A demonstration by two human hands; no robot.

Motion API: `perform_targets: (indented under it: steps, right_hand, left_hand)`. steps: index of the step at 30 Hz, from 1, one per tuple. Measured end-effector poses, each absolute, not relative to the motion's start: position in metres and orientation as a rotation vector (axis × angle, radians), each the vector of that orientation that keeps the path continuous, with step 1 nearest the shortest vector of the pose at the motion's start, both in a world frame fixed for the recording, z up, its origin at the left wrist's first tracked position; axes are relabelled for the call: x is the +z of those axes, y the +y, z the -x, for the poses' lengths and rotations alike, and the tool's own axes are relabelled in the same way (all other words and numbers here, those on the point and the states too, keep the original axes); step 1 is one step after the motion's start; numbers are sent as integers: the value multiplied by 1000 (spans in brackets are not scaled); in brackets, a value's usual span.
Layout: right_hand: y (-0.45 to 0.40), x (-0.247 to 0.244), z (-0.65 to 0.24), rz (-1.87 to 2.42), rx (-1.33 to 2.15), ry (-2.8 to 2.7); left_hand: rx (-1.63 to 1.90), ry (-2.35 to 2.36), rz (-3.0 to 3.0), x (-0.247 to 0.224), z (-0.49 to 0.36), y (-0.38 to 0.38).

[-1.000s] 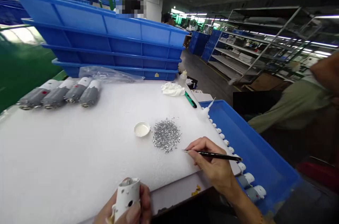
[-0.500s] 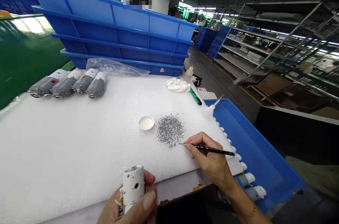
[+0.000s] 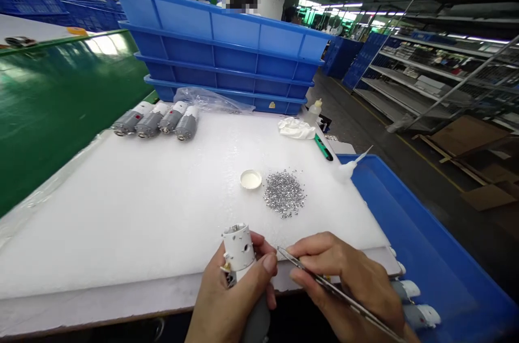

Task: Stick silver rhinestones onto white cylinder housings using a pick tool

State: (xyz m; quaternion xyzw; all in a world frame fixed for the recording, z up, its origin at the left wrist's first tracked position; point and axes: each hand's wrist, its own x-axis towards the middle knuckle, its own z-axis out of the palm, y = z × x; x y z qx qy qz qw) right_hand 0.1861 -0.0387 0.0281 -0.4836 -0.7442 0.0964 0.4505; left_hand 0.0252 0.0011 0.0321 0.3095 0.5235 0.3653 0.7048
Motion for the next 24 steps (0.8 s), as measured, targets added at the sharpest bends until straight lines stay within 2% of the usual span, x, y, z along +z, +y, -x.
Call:
perform_targets:
  steps: [12, 24]
  right_hand:
    - [-31, 30, -164, 1079, 354, -1843]
    - [-31, 27, -155, 1045, 324, -1814]
  left_hand:
    - [852, 1015, -383, 26, -9, 2]
    - [801, 849, 8, 21, -2, -2]
